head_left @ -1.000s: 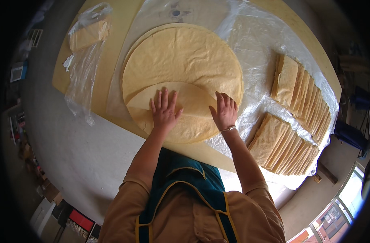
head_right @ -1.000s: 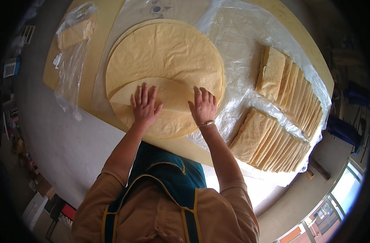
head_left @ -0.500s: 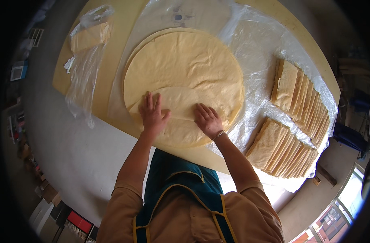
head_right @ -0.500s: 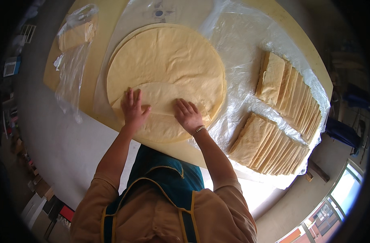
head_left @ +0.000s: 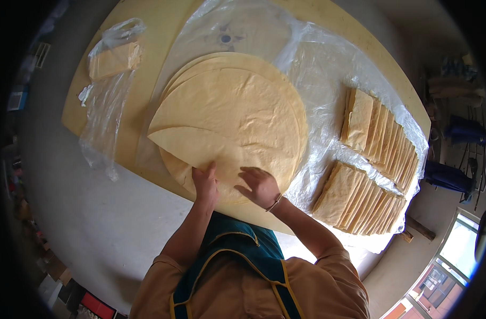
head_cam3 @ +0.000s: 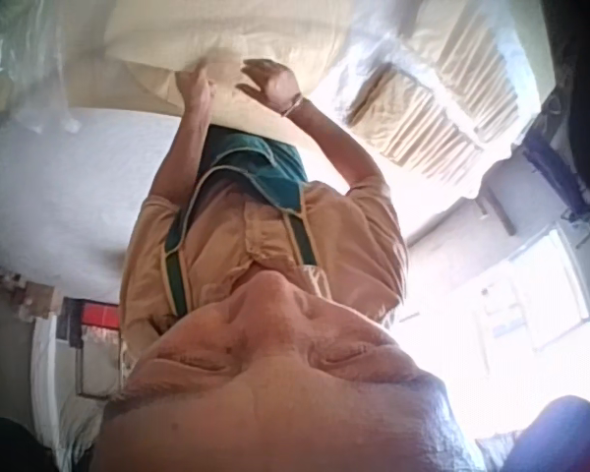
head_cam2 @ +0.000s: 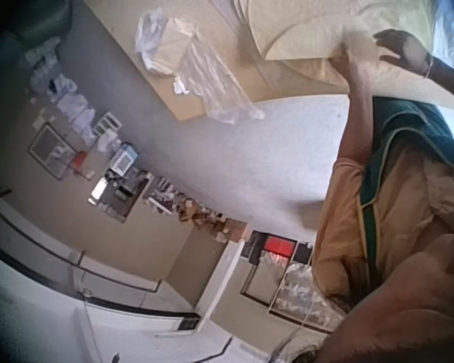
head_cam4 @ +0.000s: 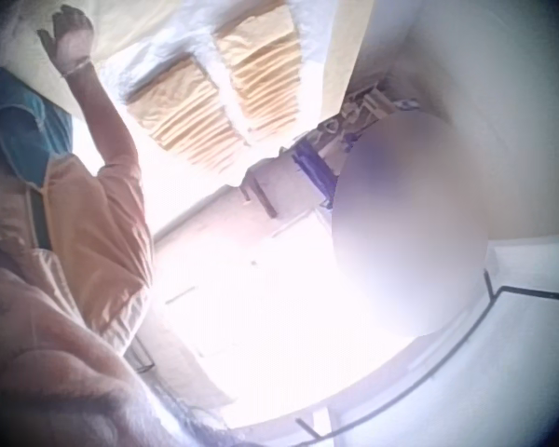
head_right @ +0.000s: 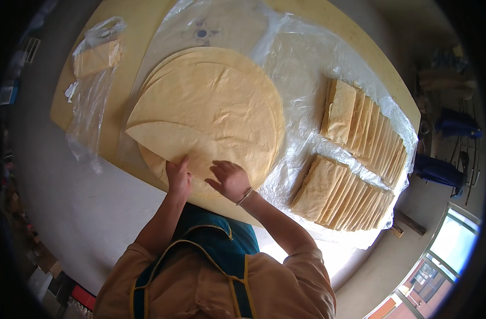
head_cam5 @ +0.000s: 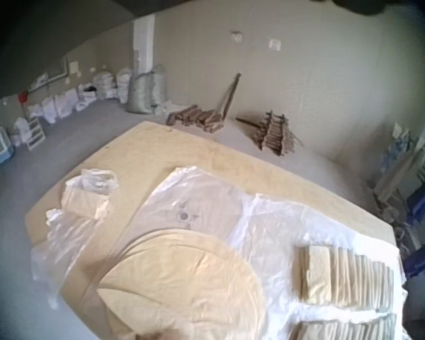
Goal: The person folds large circular dough sheets into rectangular packets by hand on a table. The folded packets are stacked in a pile on the right side of the workspace.
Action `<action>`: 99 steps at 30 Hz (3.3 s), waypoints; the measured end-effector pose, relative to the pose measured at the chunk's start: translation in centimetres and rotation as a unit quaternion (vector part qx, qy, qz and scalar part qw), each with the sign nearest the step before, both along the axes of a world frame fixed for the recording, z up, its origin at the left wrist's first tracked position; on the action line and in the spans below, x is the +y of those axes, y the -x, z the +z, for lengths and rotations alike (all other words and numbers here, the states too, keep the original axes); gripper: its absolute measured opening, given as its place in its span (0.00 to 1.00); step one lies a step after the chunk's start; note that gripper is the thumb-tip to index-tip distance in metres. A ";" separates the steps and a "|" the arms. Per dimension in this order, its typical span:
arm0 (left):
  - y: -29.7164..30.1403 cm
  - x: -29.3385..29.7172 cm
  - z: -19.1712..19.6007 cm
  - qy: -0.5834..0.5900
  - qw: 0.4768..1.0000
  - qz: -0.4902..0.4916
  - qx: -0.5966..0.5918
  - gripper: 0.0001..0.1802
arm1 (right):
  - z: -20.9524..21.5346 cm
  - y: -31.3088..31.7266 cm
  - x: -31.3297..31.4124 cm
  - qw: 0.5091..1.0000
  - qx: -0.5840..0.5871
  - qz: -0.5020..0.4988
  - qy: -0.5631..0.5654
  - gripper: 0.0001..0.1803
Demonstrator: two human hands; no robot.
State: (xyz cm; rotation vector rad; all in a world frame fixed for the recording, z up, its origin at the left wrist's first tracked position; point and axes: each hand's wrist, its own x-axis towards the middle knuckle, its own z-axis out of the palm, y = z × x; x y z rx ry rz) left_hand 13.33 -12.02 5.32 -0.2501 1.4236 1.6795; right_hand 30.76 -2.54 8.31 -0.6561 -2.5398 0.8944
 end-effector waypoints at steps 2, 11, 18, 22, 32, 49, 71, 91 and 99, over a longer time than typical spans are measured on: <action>1.6 -0.9 -1.5 0.005 0.999 -0.040 0.017 0.28 | -1.7 -1.5 4.5 0.987 -0.034 -0.160 -0.007 0.25; 8.1 1.3 -4.8 0.249 0.799 -0.175 0.519 0.40 | -10.9 -4.8 15.6 0.846 -0.188 -0.468 0.170 0.36; 5.2 4.9 -3.9 0.100 0.707 -0.429 0.553 0.36 | -5.5 -3.3 12.3 0.938 -0.051 -0.340 0.037 0.25; 5.5 10.0 -2.8 0.010 0.942 -0.316 0.110 0.33 | -2.7 -1.3 7.2 0.965 -0.098 -0.156 -0.186 0.29; 7.0 14.0 -5.6 0.128 0.925 -0.323 0.153 0.15 | -1.8 2.4 5.0 0.986 -0.117 -0.093 -0.077 0.36; 4.8 14.4 -3.3 0.168 0.602 -0.195 0.756 0.33 | -9.9 2.4 9.2 0.960 -0.273 0.044 -0.043 0.50; 10.6 7.4 -0.4 -0.013 0.536 -0.450 0.714 0.38 | -5.7 -10.6 5.2 0.989 -0.114 -0.089 0.028 0.23; 4.6 -10.9 -3.3 -0.083 0.542 -0.505 0.666 0.26 | -6.3 -8.3 8.1 0.944 -0.099 0.260 -0.180 0.39; 5.1 -9.5 -2.5 -0.010 0.530 -0.484 0.696 0.22 | -6.4 -6.5 8.6 0.954 -0.102 0.272 -0.079 0.28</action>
